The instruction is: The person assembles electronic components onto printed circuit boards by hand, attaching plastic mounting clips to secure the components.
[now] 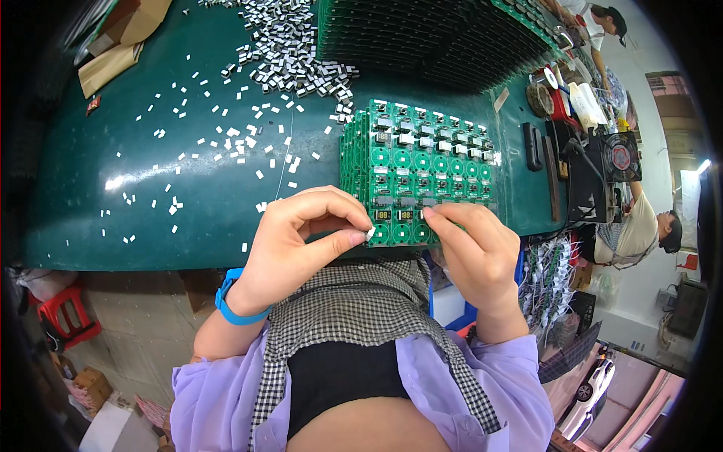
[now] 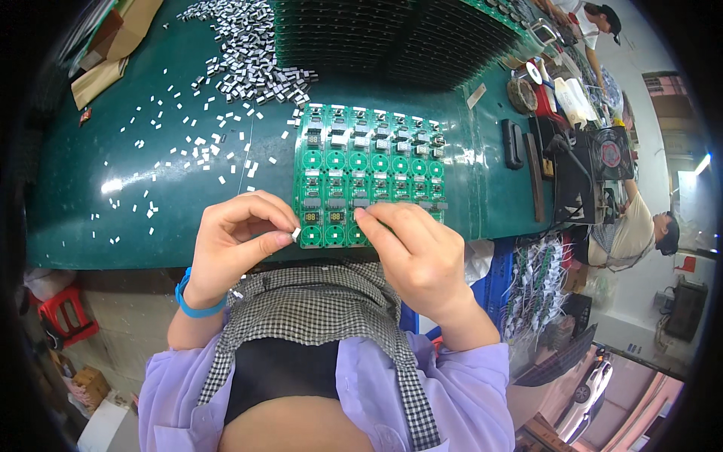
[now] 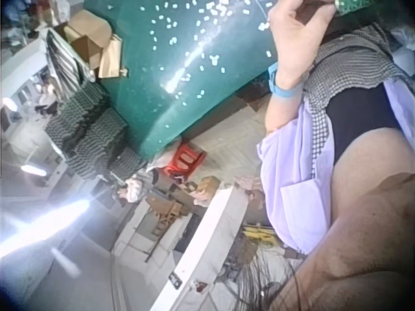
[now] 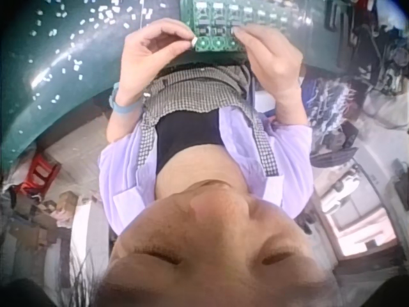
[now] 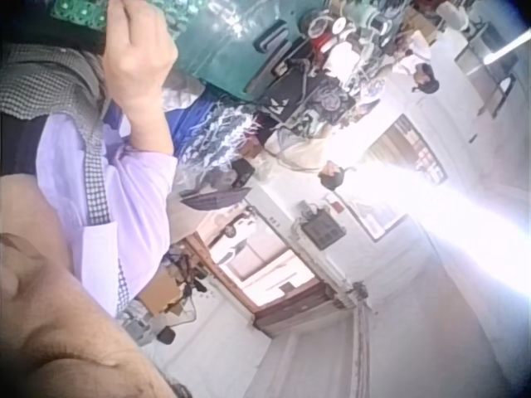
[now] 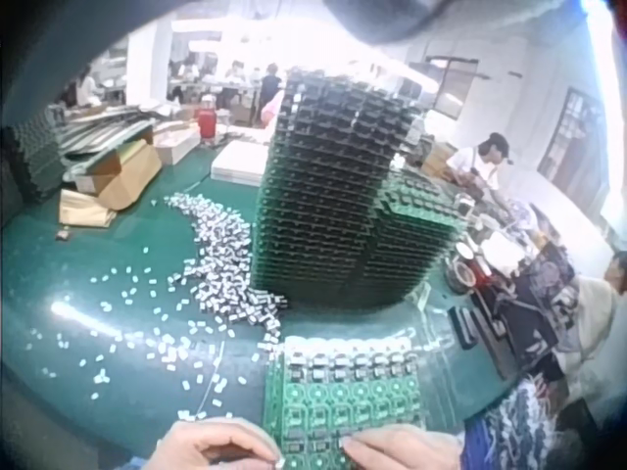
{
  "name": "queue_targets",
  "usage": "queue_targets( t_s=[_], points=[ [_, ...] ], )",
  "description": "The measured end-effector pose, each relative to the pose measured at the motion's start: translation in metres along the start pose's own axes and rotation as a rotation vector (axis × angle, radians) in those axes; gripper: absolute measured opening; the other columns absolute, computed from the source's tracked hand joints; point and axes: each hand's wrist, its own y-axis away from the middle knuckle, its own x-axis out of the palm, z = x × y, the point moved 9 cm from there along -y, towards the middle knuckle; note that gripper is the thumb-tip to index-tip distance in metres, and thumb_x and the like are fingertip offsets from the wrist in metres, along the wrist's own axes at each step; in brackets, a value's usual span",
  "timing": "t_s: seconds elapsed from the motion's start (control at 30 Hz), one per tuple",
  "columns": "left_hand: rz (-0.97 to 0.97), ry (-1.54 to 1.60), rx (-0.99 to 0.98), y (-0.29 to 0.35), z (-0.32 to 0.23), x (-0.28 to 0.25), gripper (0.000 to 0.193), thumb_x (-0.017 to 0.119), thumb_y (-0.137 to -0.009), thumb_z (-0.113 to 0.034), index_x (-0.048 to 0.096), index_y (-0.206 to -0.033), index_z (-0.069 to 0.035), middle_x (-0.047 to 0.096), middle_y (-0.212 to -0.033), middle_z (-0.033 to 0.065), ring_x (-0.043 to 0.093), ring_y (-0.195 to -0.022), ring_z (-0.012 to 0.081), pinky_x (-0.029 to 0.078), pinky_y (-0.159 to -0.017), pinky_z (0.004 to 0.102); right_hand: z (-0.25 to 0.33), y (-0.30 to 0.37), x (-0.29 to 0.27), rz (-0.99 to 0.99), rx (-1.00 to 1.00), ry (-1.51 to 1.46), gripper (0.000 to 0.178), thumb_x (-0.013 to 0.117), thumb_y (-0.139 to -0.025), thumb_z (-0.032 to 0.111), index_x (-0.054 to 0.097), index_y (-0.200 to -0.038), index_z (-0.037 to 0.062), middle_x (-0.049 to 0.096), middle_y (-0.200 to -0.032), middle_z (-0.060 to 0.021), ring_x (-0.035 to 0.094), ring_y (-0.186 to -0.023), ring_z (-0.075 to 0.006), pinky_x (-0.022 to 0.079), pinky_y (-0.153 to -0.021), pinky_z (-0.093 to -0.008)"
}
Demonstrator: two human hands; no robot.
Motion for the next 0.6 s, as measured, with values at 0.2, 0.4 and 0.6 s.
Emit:
queue_targets(
  t_s=[0.2, 0.4, 0.6],
  points=[
    [-0.167, -0.107, 0.054, 0.002, -0.013, -0.003, 0.012, 0.064, -0.08, 0.007, 0.066, -0.091, 0.004, 0.064, -0.093, 0.0092, 0.064, -0.087, 0.0155, 0.053, -0.081, 0.0281, -0.006, 0.003, -0.003, 0.03, 0.163, -0.093, 0.031, 0.075, -0.063, 0.0, 0.068, -0.092, 0.0015, 0.063, -0.081, -0.0071, 0.064, -0.068, -0.0201, 0.051, -0.055, -0.0282],
    [-0.042, -0.352, 0.371, 0.019, -0.051, 0.032, 0.018, 0.07, -0.073, 0.005, 0.068, -0.09, 0.001, 0.068, -0.087, 0.012, 0.067, -0.078, 0.0231, 0.053, -0.068, 0.0302, 0.019, 0.016, -0.012, -0.115, 0.135, -0.403, 0.037, 0.082, -0.064, 0.01, 0.066, -0.096, -0.0004, 0.067, -0.082, -0.0096, 0.065, -0.066, -0.0197, 0.051, -0.054, -0.027],
    [-0.031, -0.354, 0.381, 0.017, -0.045, 0.044, 0.018, 0.07, -0.073, 0.005, 0.067, -0.09, 0.0, 0.067, -0.086, 0.0113, 0.067, -0.077, 0.0234, 0.053, -0.065, 0.0306, 0.017, 0.029, -0.002, -0.211, 0.176, -0.559, 0.028, 0.079, -0.065, -0.001, 0.066, -0.089, 0.0004, 0.066, -0.082, -0.0103, 0.065, -0.066, -0.0196, 0.052, -0.054, -0.0263]
  ],
)
